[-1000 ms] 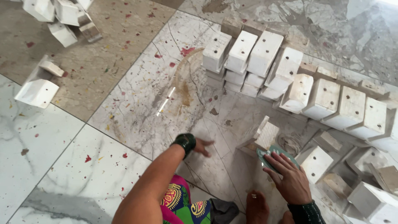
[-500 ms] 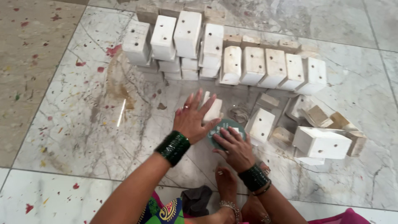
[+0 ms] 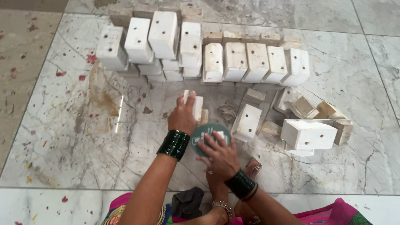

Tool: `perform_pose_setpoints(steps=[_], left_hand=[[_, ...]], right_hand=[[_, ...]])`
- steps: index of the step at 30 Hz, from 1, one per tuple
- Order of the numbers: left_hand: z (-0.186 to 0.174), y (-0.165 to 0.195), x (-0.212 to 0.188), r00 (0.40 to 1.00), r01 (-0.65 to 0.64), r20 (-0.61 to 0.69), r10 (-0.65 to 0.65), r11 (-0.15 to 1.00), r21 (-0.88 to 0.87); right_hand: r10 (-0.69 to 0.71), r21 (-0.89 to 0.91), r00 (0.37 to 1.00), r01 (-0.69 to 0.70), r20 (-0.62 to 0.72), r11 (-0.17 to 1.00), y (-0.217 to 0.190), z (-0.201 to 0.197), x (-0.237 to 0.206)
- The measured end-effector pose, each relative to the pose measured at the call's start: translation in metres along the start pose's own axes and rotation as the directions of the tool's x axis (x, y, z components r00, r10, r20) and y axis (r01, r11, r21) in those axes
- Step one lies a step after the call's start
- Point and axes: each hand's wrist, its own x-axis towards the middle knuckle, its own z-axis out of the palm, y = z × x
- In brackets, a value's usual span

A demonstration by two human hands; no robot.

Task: The person sits on the floor smoothing small white plaster-like blocks one at a time, rubbing each block's surfaces against a round abrasive pad held under the other hand, then placing the finished block into a row of completed blocks on the floor. At the end the person sets the abrasive pad aside and picks up a round grinding wheel.

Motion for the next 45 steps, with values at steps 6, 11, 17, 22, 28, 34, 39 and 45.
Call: perform_pose_setpoints(steps=[6,11,17,22,28,34,39,45], left_hand=[[-0.005,0.000,-0.007,0.999,0.014,-0.043,-0.013,0.999,0.028],[-0.004,0.003,-0.002,0.998,0.034,-0.054,-0.031,0.998,0.053],[-0.008,0.005,0.002,0.995,0.100,-0.027,-0.099,0.995,0.030],[-0.013,0.003,0.007,0.996,0.088,-0.029,-0.088,0.996,0.007],[-0.012,-0.002,0.008,0.997,0.060,-0.041,-0.060,0.998,0.004],[-0.007,-0.005,0.007,0.998,0.038,-0.056,-0.038,0.999,0.000],[0.000,-0.010,0.006,0.994,0.037,-0.104,-0.042,0.998,-0.041],[0.021,-0.020,0.012,0.997,0.039,-0.063,-0.042,0.998,-0.040]], right_hand=[[0.058,0.010,0.998,-0.058,-0.005,0.998,-0.005,0.012,0.002],[0.026,-0.030,0.998,-0.028,-0.054,0.999,-0.013,0.013,-0.003],[0.041,0.026,0.996,-0.039,-0.082,0.999,-0.009,0.009,-0.008],[0.044,0.010,0.996,-0.044,-0.078,0.999,0.003,0.016,0.015],[0.076,-0.019,0.996,-0.077,-0.041,0.997,-0.002,0.027,0.019],[0.052,-0.032,0.997,-0.054,-0.059,0.998,0.002,0.034,0.023],[0.038,-0.080,0.999,-0.040,-0.024,0.996,0.004,0.039,0.016],[0.048,-0.023,0.992,-0.051,-0.115,0.998,0.015,0.044,0.027]])
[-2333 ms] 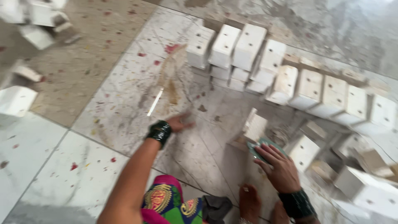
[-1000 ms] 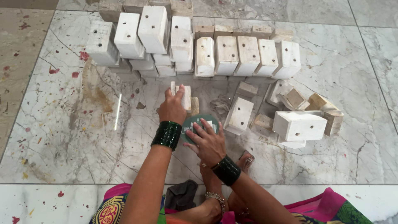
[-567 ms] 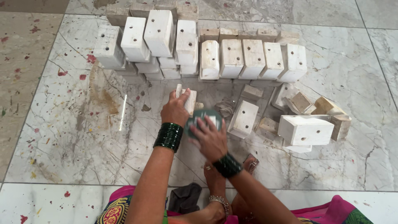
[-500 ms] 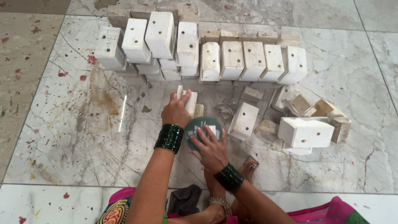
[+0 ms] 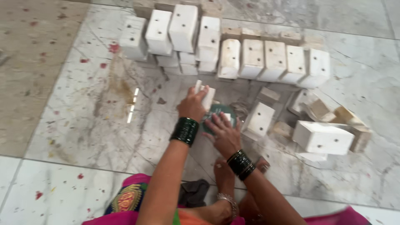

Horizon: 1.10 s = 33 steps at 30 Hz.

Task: The person sits on the floor smoothing small white plaster-like blocks one at a time, rubbing each block's surfaces against a round abrasive pad held under the other hand, then placing the finished block into a row of completed blocks on the floor. At the end the person sets the abrasive pad aside and picks up a round grinding wheel.

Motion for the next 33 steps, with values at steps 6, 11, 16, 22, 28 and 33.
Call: perform_pose_setpoints(steps=[6,11,16,22,28,33], left_hand=[[0.011,0.011,0.012,0.999,-0.026,-0.048,0.020,0.994,-0.110],[0.005,0.017,0.013,0.999,-0.015,-0.036,0.012,0.996,-0.092],[-0.002,0.018,0.008,0.996,-0.030,-0.084,0.021,0.994,-0.109],[-0.014,0.019,0.002,0.998,-0.044,-0.045,0.040,0.995,-0.093],[-0.020,0.018,-0.003,0.999,0.012,-0.037,-0.013,1.000,-0.013],[-0.018,0.013,-0.003,1.000,-0.005,-0.030,0.006,1.000,0.011]], right_hand=[[-0.036,-0.029,0.999,0.037,0.013,0.999,0.009,-0.002,-0.005],[-0.007,0.006,1.000,0.007,0.012,1.000,0.017,0.001,0.006],[-0.018,-0.088,1.000,0.020,0.025,0.996,0.007,-0.002,0.011],[-0.053,0.011,0.998,0.053,-0.026,0.999,-0.005,-0.011,-0.014],[-0.050,-0.084,0.999,0.050,-0.001,0.995,-0.012,-0.003,-0.004],[-0.054,0.038,0.998,0.055,-0.016,0.998,-0.019,-0.004,-0.018]])
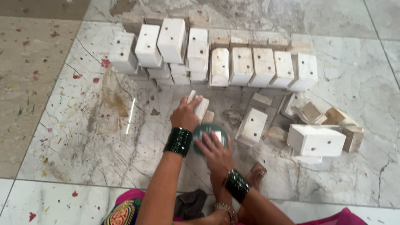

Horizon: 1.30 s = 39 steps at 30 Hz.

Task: The person sits on the floor smoothing small white plaster-like blocks one at a time, rubbing each block's surfaces against a round abrasive pad held under the other hand, then placing the finished block into a row of completed blocks on the floor. At the end the person sets the abrasive pad aside and picks up a round grinding wheel.

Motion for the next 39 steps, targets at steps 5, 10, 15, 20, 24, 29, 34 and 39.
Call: perform_pose_setpoints(steps=[5,10,15,20,24,29,34,39], left_hand=[[-0.005,-0.003,-0.003,1.000,0.009,0.004,-0.009,1.000,-0.018],[-0.004,0.000,-0.004,1.000,-0.022,-0.011,0.022,0.999,-0.028],[-0.009,-0.004,-0.007,0.999,-0.050,-0.001,0.050,0.998,-0.028],[-0.004,0.005,-0.007,0.999,0.012,-0.032,-0.012,1.000,-0.024],[-0.002,0.003,-0.010,1.000,0.021,-0.008,-0.020,0.999,0.034],[-0.002,0.000,-0.014,0.998,-0.001,-0.060,0.002,1.000,0.021],[0.004,0.006,-0.012,0.998,0.007,-0.055,-0.003,0.998,0.061],[0.000,0.004,-0.016,1.000,0.013,-0.026,-0.012,0.997,0.072]], right_hand=[[0.026,-0.089,0.999,-0.025,0.019,0.996,0.001,0.006,0.013],[0.013,0.002,1.000,-0.012,-0.026,1.000,-0.005,0.003,-0.005],[0.063,-0.029,0.998,-0.063,0.004,0.998,0.005,0.009,0.012],[-0.010,-0.055,1.000,0.010,-0.005,0.998,-0.006,0.003,-0.006],[0.039,-0.028,0.999,-0.038,0.021,0.999,-0.003,0.002,-0.007],[0.118,-0.116,0.988,-0.106,0.099,0.988,0.007,0.006,0.021],[0.051,-0.004,0.999,-0.051,0.002,0.999,-0.012,-0.005,-0.015],[0.100,-0.034,0.994,-0.099,0.038,0.994,0.002,0.001,0.019]])
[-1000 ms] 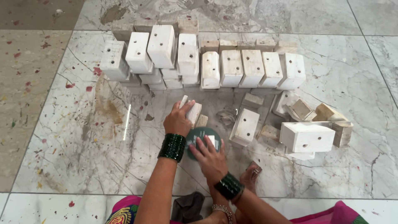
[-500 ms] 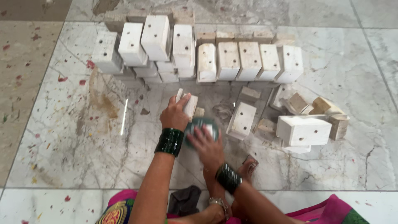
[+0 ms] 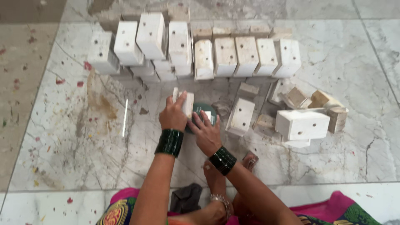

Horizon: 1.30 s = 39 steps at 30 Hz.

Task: The person sits on the floor smoothing small white plaster-like blocks one at a time, rubbing each block's surfaces against a round abrasive pad held under the other hand, then placing the finished block into a row of completed blocks on the floor. At the end the person sets the abrasive pad aside and picks up a round grinding wheel.

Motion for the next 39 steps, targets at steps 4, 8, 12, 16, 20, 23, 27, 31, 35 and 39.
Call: perform_pose_setpoints(steps=[4,8,12,16,20,23,27,31,35,39], left_hand=[[0.003,0.003,0.001,0.999,-0.005,-0.040,0.005,1.000,0.001],[0.005,0.006,0.002,1.000,0.026,0.009,-0.026,0.999,0.024],[-0.002,0.005,-0.002,0.998,0.037,0.040,-0.038,0.999,0.009],[-0.003,0.009,-0.002,1.000,0.019,0.016,-0.019,1.000,0.013],[0.002,0.009,0.000,0.999,0.027,0.039,-0.028,0.999,0.027],[0.002,0.006,-0.003,0.999,0.026,0.037,-0.028,0.999,0.034],[0.003,0.009,-0.004,1.000,0.022,0.002,-0.022,0.999,0.024],[0.007,0.011,-0.002,0.999,0.039,0.011,-0.040,0.998,0.041],[0.006,0.007,-0.002,1.000,0.017,0.025,-0.018,0.999,0.031],[0.004,0.010,-0.002,0.998,0.051,0.037,-0.054,0.996,0.073]], right_hand=[[-0.026,-0.015,1.000,0.026,-0.017,1.000,-0.007,-0.004,-0.014],[-0.033,0.077,0.999,0.035,-0.025,0.996,-0.011,-0.010,-0.032],[0.005,-0.013,0.999,-0.004,0.038,1.000,0.001,-0.002,0.006],[-0.031,-0.029,1.000,0.031,-0.001,0.999,-0.001,-0.002,-0.007],[-0.013,0.069,0.999,0.016,-0.033,0.998,0.001,-0.004,-0.033],[0.045,-0.109,0.996,-0.037,0.071,0.993,0.012,0.000,-0.003],[0.064,-0.046,0.992,-0.059,0.111,0.997,0.014,-0.009,0.013],[0.009,0.059,0.989,-0.018,0.150,0.998,0.001,-0.029,-0.030],[0.042,-0.066,0.992,-0.034,0.119,0.997,0.008,-0.018,-0.009],[0.051,-0.054,0.990,-0.044,0.133,0.998,0.014,-0.005,0.016]])
